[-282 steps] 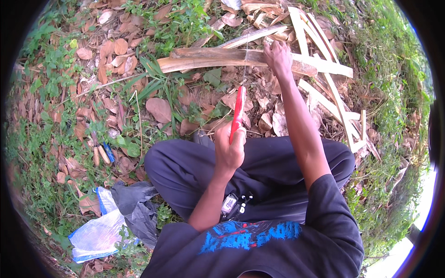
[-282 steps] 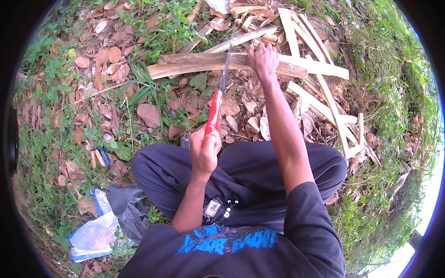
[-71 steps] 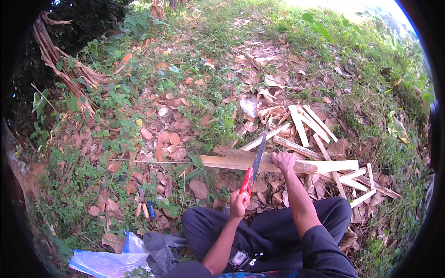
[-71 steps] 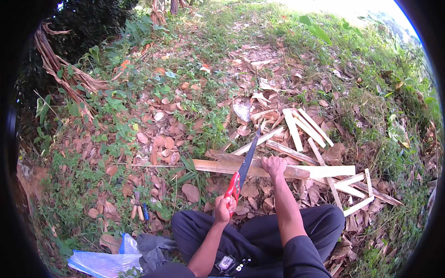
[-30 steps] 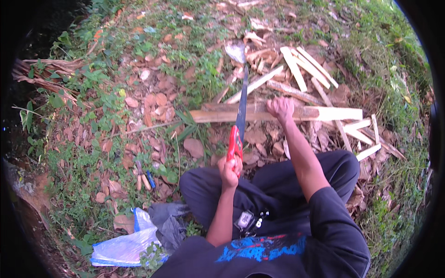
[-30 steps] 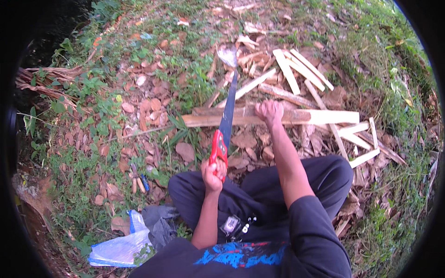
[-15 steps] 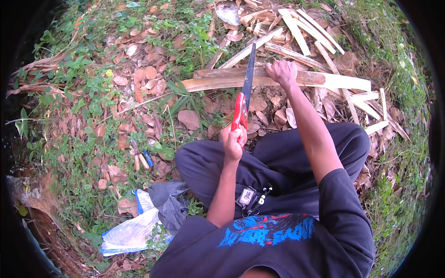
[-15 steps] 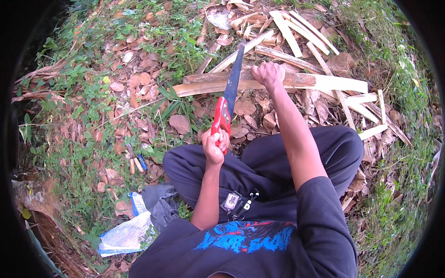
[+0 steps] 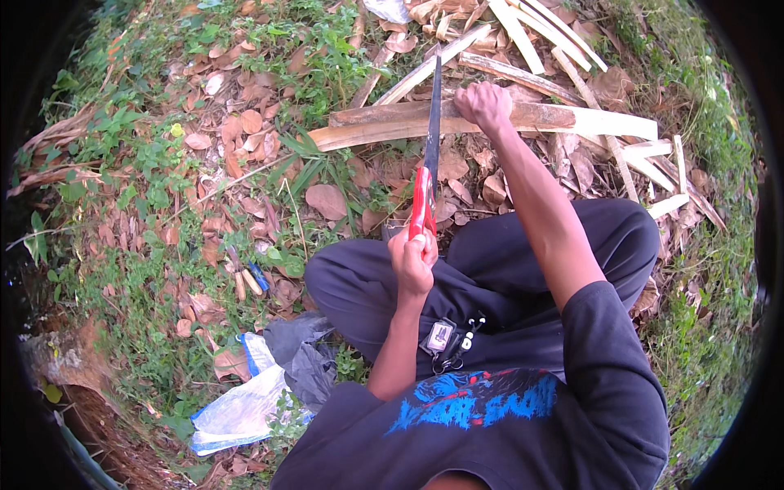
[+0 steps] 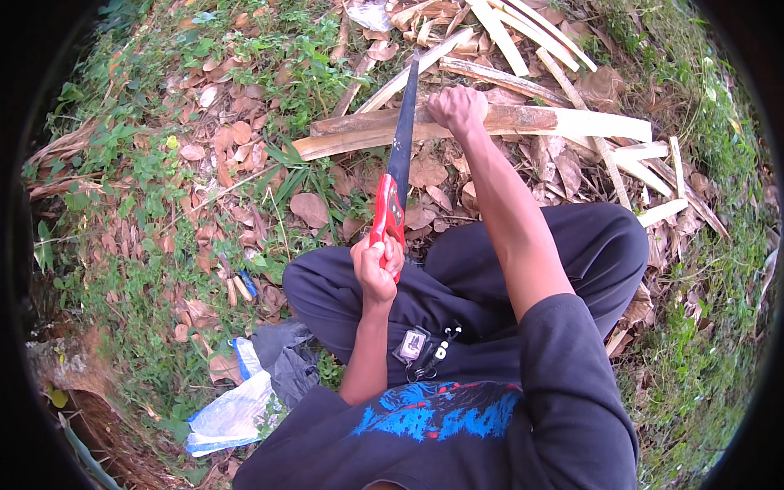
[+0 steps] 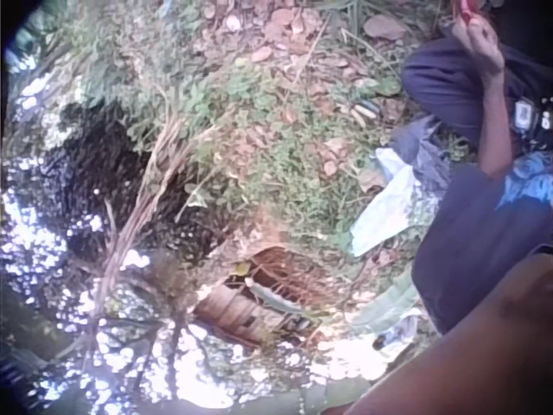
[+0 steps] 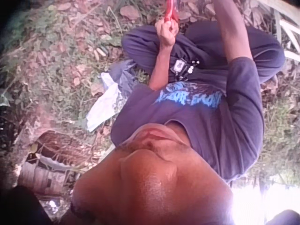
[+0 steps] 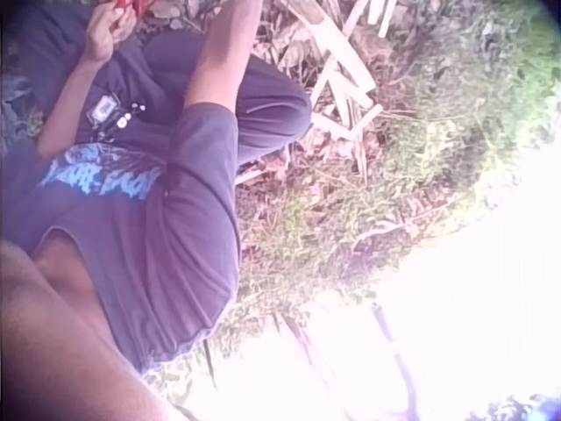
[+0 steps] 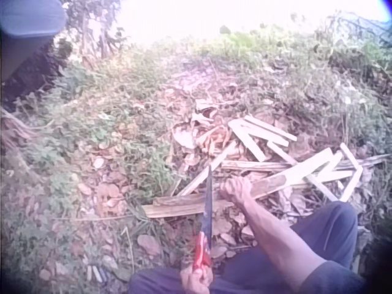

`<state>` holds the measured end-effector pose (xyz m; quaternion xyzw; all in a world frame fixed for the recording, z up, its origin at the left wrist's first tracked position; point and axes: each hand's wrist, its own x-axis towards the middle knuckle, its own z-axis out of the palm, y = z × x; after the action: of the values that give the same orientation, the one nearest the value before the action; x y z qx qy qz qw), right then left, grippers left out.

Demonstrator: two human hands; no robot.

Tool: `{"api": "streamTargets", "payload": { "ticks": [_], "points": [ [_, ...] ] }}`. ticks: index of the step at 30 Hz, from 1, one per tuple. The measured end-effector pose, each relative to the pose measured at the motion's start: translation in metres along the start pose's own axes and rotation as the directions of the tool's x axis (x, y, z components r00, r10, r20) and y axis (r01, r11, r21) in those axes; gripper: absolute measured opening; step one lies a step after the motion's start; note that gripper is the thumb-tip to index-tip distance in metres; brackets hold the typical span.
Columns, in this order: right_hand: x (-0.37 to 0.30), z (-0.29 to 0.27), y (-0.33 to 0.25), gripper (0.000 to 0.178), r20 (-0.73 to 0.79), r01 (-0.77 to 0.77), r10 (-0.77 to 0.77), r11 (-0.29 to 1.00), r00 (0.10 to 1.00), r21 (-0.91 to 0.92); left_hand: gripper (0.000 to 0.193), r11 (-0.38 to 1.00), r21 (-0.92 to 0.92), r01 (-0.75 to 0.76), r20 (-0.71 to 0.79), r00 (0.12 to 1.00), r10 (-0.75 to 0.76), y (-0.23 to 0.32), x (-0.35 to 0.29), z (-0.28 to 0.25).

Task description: The person sits on the ground and uses a red hand saw to cut thin wooden planks into smaller pieces. They hold the wood with one hand and saw with the other, creating a pile of cut wood scraps.

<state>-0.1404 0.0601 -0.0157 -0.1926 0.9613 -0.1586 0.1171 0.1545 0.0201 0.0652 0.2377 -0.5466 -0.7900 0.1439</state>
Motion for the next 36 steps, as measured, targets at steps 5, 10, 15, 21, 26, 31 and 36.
{"api": "streamTargets", "payload": {
  "ticks": [5, 10, 15, 21, 26, 31, 36],
  "points": [
    [0.003, 0.007, 0.0, 0.046, -0.072, -0.078, 0.084, 0.993, 0.994, 0.086, 0.023, 0.999, 0.03, -0.013, -0.022, 1.0, 0.014, 0.031, 0.04, 0.009],
    [0.004, 0.005, -0.002, 0.046, -0.013, -0.018, 0.018, 1.0, 1.0, -0.016, 0.022, 0.998, 0.011, 0.061, -0.024, 0.998, -0.06, 0.027, 0.022, -0.028],
    [0.002, 0.006, 0.004, 0.048, -0.019, -0.003, 0.004, 0.999, 1.0, 0.047, 0.02, 0.998, 0.043, 0.053, 0.011, 0.999, -0.054, 0.03, -0.02, -0.014],
    [-0.001, 0.013, 0.008, 0.049, -0.065, 0.022, -0.02, 0.999, 0.998, 0.043, 0.023, 0.996, 0.091, 0.027, 0.033, 0.999, -0.03, 0.036, 0.007, 0.008],
    [0.001, 0.024, 0.006, 0.046, -0.164, 0.078, -0.071, 0.996, 0.984, 0.038, 0.025, 0.986, 0.159, -0.043, 0.028, 0.999, 0.039, 0.016, 0.053, 0.018],
    [0.0, 0.027, 0.007, 0.048, -0.206, 0.037, -0.034, 0.999, 0.978, 0.013, 0.028, 0.985, 0.173, -0.014, -0.042, 0.999, 0.021, 0.013, 0.023, 0.01],
    [-0.003, 0.008, 0.009, 0.05, -0.019, -0.007, 0.008, 1.0, 1.0, 0.022, 0.021, 0.993, 0.116, -0.004, -0.014, 1.0, 0.006, 0.023, -0.037, 0.004]
  ]
}}
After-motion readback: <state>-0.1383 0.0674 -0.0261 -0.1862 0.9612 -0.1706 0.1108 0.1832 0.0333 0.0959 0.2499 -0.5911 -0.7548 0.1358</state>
